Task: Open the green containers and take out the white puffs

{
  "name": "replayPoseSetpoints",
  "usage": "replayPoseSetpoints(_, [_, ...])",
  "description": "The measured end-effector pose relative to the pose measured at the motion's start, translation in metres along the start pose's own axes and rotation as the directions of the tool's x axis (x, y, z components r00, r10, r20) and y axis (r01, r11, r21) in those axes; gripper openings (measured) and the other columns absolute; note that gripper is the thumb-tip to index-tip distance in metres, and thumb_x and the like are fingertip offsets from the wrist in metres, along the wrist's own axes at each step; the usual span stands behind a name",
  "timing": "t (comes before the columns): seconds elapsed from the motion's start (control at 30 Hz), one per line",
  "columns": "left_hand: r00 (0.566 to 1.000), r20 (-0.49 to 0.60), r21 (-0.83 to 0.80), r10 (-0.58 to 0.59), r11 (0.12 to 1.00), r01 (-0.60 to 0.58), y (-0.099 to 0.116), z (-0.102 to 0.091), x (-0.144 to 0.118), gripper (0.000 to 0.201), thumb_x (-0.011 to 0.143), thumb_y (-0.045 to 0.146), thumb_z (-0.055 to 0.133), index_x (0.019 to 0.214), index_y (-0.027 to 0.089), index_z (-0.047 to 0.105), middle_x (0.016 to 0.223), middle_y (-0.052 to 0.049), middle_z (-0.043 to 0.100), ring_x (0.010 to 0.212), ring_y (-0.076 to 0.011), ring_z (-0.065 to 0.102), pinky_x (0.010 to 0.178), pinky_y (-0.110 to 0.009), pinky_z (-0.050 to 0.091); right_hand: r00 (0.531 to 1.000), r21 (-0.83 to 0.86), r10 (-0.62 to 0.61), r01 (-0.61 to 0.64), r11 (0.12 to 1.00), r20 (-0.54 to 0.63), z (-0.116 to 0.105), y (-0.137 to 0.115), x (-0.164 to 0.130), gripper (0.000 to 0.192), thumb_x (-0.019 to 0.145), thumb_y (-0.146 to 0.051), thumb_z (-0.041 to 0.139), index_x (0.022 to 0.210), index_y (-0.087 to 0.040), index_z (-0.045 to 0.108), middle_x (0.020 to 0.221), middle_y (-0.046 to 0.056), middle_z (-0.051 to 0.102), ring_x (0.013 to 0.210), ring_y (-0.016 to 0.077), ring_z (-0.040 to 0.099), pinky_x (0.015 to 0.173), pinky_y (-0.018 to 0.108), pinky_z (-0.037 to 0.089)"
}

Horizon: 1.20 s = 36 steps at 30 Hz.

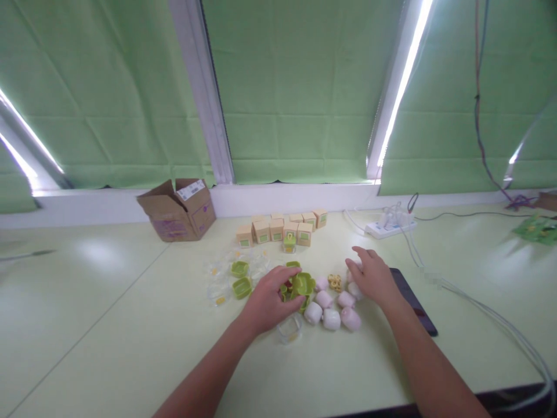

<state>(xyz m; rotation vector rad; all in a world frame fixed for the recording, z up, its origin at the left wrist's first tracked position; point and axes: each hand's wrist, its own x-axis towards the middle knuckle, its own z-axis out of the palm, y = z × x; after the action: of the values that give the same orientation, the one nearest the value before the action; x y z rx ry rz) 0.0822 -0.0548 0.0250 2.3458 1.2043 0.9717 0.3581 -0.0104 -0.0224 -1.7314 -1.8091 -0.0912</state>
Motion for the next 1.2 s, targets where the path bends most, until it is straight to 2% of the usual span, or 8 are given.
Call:
replayPoseSetpoints(0.07, [1.000,0.002,-0.001,0.001,1.000,-0.001,-0.001,0.001,0.000,0.047,0.072,0.019,0.064,0.118,0.025,0.057,0.111,-0.005,0.061,0.093,-0.0187,0.059,0.077,-0.030,0.051,0.990,0.156,-0.135,0.139,0.978,-0.038,-0.007,-0.012,-0.003,0.034,0.088,-0.033,0.046,0.117,-0.016,0.055,0.104,0.012,0.057,0.098,0.0247,0.055,0.087,0.039,0.043])
replayPoseSetpoints(0.2, [1.000,0.025,0.002,0.018,1.000,-0.018,-0.001,0.002,-0.001,0.046,0.072,0.020,0.065,0.117,0.025,0.057,0.116,-0.006,0.059,0.100,-0.0203,0.057,0.081,-0.031,0.050,0.937,0.422,-0.348,0.330,0.845,-0.035,-0.019,-0.042,-0.013,0.022,0.090,-0.027,0.046,0.105,-0.019,0.060,0.093,0.007,0.057,0.083,0.0183,0.056,0.078,0.034,0.046])
replayPoseSetpoints(0.37, [0.999,0.041,0.010,0.033,0.999,-0.034,-0.001,0.003,-0.002,0.044,0.074,0.023,0.065,0.117,0.023,0.057,0.114,-0.006,0.060,0.101,-0.0207,0.057,0.084,-0.032,0.049,0.880,0.548,-0.475,0.410,0.729,-0.028,-0.019,-0.069,-0.026,0.016,0.089,-0.023,0.049,0.091,-0.020,0.064,0.081,0.005,0.055,0.079,0.0170,0.054,0.070,0.031,0.047])
replayPoseSetpoints(0.63, [0.997,0.052,0.051,0.058,0.997,-0.060,-0.001,0.008,-0.004,0.044,0.073,0.026,0.066,0.117,0.024,0.057,0.110,-0.005,0.065,0.098,-0.0214,0.060,0.089,-0.036,0.047,0.845,0.505,-0.534,0.449,0.737,0.028,-0.010,-0.081,-0.032,0.011,0.085,-0.022,0.055,0.088,-0.021,0.066,0.082,0.004,0.051,0.077,0.0167,0.051,0.068,0.031,0.046])
replayPoseSetpoints(0.87, [0.986,0.094,0.088,0.137,0.985,-0.146,0.002,0.008,-0.006,0.045,0.072,0.026,0.068,0.116,0.023,0.057,0.112,-0.006,0.065,0.102,-0.0222,0.059,0.090,-0.035,0.046,0.849,0.462,-0.529,0.467,0.754,0.006,-0.005,-0.079,-0.033,0.012,0.086,-0.024,0.056,0.081,-0.022,0.067,0.076,0.002,0.045,0.070,0.0148,0.047,0.060,0.028,0.041])
replayPoseSetpoints(1.03, [0.985,0.081,0.115,0.151,0.980,-0.160,0.000,0.009,-0.006,0.047,0.073,0.026,0.069,0.118,0.023,0.056,0.109,-0.005,0.066,0.099,-0.0214,0.060,0.087,-0.034,0.047,0.831,0.413,-0.557,0.509,0.755,-0.008,-0.003,-0.078,-0.034,0.017,0.089,-0.026,0.052,0.084,-0.023,0.068,0.072,0.001,0.043,0.067,0.0140,0.045,0.057,0.026,0.038])
replayPoseSetpoints(1.2, [0.983,0.075,0.137,0.167,0.975,-0.176,-0.002,0.011,-0.006,0.047,0.073,0.028,0.068,0.118,0.025,0.056,0.108,-0.005,0.066,0.098,-0.0213,0.061,0.086,-0.034,0.047,0.833,0.436,-0.553,0.493,0.753,0.014,-0.002,-0.079,-0.034,0.018,0.088,-0.023,0.052,0.074,-0.020,0.064,0.071,0.000,0.044,0.066,0.0135,0.046,0.058,0.025,0.037])
